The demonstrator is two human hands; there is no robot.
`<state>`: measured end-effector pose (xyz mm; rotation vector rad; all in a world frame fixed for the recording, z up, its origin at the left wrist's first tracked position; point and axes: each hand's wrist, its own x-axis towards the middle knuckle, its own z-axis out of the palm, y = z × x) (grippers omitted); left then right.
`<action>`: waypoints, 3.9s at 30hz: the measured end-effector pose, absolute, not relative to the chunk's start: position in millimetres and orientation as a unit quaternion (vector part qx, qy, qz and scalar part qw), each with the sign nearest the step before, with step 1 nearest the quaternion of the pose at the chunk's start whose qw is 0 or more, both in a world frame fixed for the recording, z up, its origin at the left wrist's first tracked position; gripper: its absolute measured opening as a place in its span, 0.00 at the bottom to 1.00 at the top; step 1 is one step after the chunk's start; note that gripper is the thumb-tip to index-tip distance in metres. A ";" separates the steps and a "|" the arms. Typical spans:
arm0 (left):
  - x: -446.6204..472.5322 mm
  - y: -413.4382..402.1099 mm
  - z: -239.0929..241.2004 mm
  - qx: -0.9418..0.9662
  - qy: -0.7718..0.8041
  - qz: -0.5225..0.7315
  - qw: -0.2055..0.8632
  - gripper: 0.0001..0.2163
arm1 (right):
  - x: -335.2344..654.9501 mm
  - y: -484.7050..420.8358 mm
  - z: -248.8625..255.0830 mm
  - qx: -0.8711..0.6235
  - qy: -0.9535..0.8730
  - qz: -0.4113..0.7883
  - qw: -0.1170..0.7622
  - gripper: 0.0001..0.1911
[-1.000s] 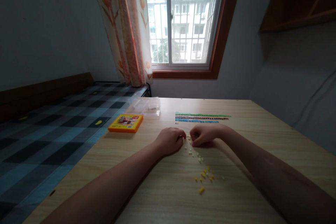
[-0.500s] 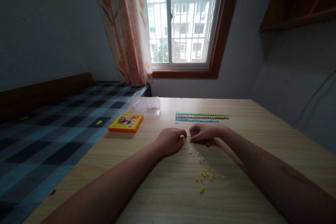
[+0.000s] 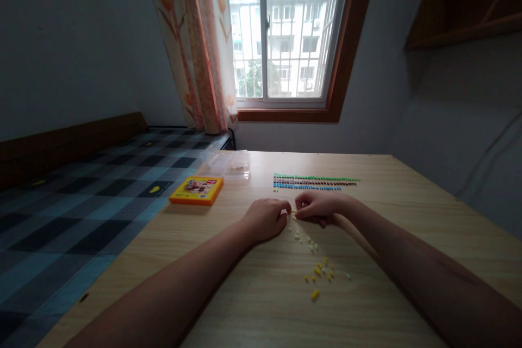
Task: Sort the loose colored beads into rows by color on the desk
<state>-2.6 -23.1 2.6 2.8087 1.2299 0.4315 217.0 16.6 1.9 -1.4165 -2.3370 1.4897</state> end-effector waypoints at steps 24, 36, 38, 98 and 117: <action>-2.2 -22.7 1.0 0.908 0.395 0.139 0.029 0.11 | 215.3 14.2 1.1 -0.461 -0.744 0.481 0.044 0.18; -1.4 -23.6 2.1 0.907 0.398 0.136 0.030 0.11 | 215.7 15.0 0.5 -0.461 -0.743 0.483 0.044 0.19; -1.3 -23.6 2.0 0.907 0.398 0.136 0.030 0.11 | 215.7 14.7 0.8 -0.463 -0.741 0.485 0.043 0.19; -1.7 -23.1 2.2 0.911 0.387 0.142 0.024 0.11 | 217.9 16.3 -4.4 -0.461 -0.735 0.492 0.061 0.18; -0.6 -24.4 3.4 0.911 0.389 0.135 0.026 0.11 | 216.9 14.0 0.4 -0.462 -0.736 0.492 0.058 0.19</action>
